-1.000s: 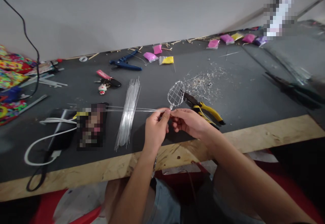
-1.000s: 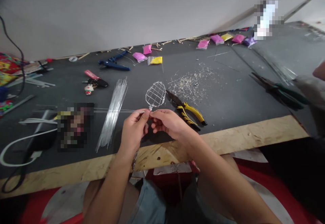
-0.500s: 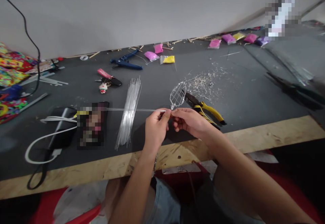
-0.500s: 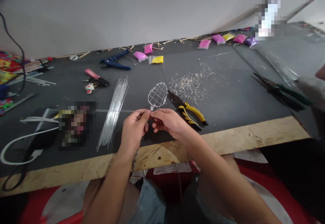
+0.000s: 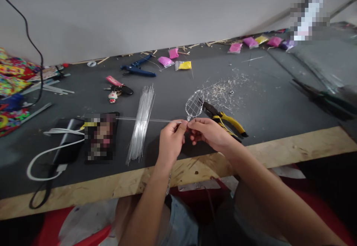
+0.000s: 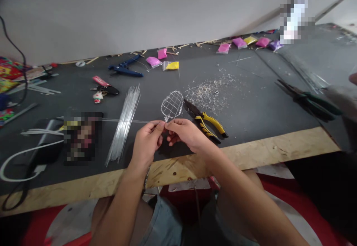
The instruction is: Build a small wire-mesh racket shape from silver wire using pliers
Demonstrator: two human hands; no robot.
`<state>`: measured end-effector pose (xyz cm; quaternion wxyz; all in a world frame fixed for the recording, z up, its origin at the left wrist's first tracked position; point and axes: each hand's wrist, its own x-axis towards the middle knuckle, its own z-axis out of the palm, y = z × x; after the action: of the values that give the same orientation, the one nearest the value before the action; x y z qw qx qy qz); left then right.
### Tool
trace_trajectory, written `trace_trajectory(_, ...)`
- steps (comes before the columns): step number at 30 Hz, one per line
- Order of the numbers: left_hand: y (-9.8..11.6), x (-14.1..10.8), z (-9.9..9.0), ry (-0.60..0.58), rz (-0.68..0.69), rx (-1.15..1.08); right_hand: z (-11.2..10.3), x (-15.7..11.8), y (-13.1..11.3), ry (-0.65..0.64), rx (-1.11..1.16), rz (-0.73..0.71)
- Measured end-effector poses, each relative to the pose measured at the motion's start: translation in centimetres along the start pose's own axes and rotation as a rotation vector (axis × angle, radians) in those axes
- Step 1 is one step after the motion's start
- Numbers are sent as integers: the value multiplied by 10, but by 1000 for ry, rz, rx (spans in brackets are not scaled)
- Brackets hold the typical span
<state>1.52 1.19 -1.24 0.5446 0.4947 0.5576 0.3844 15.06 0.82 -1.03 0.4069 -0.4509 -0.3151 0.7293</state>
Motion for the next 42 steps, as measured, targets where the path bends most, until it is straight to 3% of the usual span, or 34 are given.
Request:
trace_trajectory(5, 5, -1, -2, -9, -88, -138, 1, -2, -2, -39, -17, -45)
trace_trajectory(9, 8, -3, -7, -86, -109, -275, 0, -4, -3, -120, -8, -105)
trace_trajectory(18, 14, -6, -9, -222, -158, -421, 5, -3, 1, -94, -8, -291)
trace_trajectory(32, 15, -9, -8, -199, -149, -426, 10, 0, 12, -67, 142, -378)
trace_trajectory(42, 15, -9, -7, -195, -126, -388, 12, 0, 13, -44, 153, -350)
